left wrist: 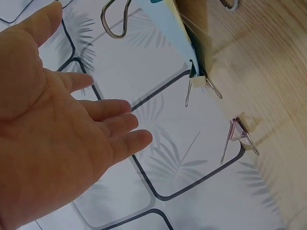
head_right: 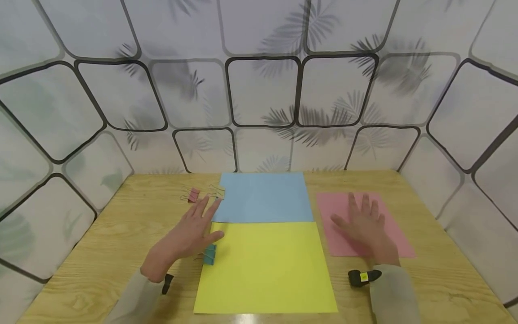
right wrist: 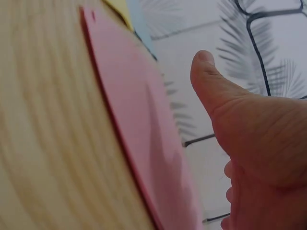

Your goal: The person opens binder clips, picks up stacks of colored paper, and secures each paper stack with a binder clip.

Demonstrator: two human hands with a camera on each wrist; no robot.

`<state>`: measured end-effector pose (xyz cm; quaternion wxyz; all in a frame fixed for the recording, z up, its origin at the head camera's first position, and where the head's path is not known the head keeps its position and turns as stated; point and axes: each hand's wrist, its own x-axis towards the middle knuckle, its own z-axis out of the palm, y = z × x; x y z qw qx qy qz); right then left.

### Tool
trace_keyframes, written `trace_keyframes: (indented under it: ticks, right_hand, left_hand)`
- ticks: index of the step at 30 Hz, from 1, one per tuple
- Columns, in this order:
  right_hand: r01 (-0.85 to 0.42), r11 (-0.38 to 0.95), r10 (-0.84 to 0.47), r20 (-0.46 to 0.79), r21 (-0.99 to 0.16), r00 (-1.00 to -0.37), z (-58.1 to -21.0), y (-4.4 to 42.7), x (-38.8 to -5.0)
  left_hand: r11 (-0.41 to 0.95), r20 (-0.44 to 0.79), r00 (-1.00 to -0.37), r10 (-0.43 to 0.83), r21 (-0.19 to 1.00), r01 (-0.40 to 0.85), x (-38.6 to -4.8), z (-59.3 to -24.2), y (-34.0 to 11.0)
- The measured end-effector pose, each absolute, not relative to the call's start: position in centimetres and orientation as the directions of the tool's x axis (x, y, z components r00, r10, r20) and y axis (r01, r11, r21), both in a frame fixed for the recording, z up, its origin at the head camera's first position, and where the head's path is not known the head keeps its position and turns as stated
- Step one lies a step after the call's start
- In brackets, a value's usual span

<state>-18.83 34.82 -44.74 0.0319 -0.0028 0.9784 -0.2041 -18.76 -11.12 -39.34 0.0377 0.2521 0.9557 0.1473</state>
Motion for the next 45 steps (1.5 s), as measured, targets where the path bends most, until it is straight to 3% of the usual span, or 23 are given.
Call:
trace_keyframes:
  ticks: [12, 32, 45]
  right_hand:
    - [0.089, 0.925, -0.003, -0.242, -0.369, -0.970, -45.1, 36.1, -17.9]
    - [0.096, 0.925, -0.002, -0.258, -0.367, -0.966, -44.7, 36.3, -18.1]
    - [0.089, 0.931, 0.001, -0.241, -0.355, -0.970, -45.0, 36.3, -18.2]
  left_hand:
    - [0.845, -0.051, -0.889, 0.455, 0.338, 0.413, -18.8, -39.7, -11.6]
    - [0.872, -0.120, -0.914, 0.388, 0.368, 0.322, -19.8, -39.6, -12.6]
    - [0.862, -0.081, -0.945, 0.317, 0.441, 0.251, -20.9, -38.9, -16.6]
